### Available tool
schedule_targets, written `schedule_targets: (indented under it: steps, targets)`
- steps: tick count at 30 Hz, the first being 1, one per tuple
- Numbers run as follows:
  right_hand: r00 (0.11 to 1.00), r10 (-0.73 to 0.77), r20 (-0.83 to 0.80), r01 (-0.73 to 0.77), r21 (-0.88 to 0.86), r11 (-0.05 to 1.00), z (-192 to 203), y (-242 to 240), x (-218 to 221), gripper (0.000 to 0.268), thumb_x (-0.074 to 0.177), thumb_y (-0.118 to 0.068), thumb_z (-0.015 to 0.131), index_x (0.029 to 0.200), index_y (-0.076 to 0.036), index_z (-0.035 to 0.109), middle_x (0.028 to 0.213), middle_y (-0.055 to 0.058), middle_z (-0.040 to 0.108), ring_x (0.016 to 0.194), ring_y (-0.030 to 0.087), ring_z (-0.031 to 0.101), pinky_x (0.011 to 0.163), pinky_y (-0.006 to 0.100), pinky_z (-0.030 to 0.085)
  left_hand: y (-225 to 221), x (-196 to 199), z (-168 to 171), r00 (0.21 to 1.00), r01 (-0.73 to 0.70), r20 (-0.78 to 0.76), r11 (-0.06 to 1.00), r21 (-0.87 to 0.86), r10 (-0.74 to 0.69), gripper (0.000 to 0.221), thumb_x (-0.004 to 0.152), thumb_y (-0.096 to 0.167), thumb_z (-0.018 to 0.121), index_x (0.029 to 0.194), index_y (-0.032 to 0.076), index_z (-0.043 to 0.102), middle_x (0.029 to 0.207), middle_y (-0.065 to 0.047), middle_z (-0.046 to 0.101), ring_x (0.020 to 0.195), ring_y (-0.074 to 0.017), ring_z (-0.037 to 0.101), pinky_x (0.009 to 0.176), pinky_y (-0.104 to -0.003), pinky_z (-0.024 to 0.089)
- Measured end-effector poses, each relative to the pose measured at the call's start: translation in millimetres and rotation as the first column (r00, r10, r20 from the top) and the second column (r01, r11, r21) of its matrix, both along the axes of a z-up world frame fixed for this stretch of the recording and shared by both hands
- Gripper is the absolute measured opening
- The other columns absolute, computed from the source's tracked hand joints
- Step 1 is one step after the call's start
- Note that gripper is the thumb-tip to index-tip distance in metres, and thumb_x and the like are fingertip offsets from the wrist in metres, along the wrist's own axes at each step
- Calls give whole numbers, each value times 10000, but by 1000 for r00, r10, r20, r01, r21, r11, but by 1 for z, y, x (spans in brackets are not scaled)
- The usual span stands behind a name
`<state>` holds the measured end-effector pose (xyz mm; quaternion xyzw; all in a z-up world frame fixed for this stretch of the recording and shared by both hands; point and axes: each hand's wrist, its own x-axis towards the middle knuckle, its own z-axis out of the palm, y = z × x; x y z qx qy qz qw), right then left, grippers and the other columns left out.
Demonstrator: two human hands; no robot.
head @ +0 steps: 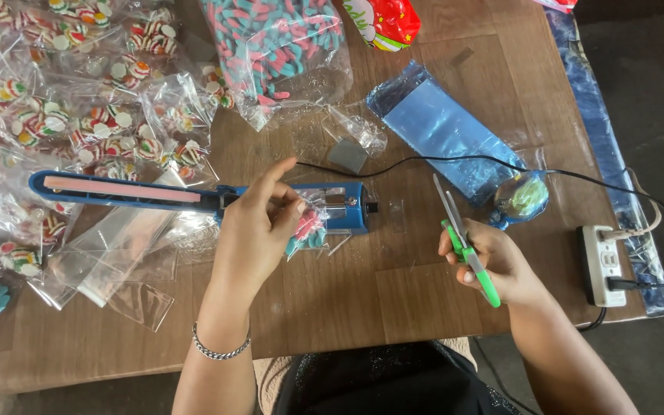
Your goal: The person is manually placing small candies into plastic bags and then using a heat sealer to close the bags.
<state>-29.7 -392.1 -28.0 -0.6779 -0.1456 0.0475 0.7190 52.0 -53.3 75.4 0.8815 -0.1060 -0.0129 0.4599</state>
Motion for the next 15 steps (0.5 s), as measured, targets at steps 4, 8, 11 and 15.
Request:
schedule_targets:
  steps: [4,8,11,15]
  targets:
    - [1000,-17,-18,17,7,1000,1,5,0,499,757,-374,847,917,72,692,734,125,591,665,141,548,502,244,480,3,-11,-6,995,27,97,1000,-4,-27,513,915,25,689,1409,141,613,922,-104,743,867,-306,730,742,-403,614]
    - [1000,-13,-15,13,-10,1000,-3,1,-1,499,757,-378,848,921,68,697,739,132,604,669,152,569,503,252,485,13,-34,-5,950,93,294,995,44,-102,475,931,4,670,1392,111,627,881,-99,739,703,-293,718,649,-408,623]
    - [996,18,-84,-31,-161,986,-1,-6,-5,566,831,-592,732,1019,-61,677,929,17,577,764,112,592,548,204,466,31,-62,-10,877,160,414,960,229,-244,463,1005,88,674,1437,123,512,1008,29,746,861,-97,685,565,-227,589]
    - [998,14,-58,-26,-214,977,-4,-8,-8,632,802,-632,716,1025,-43,683,939,48,624,782,141,629,697,265,495,72,-105,-7,950,46,298,987,154,-91,377,985,123,654,1358,148,599,1020,27,734,819,-87,727,685,-257,630]
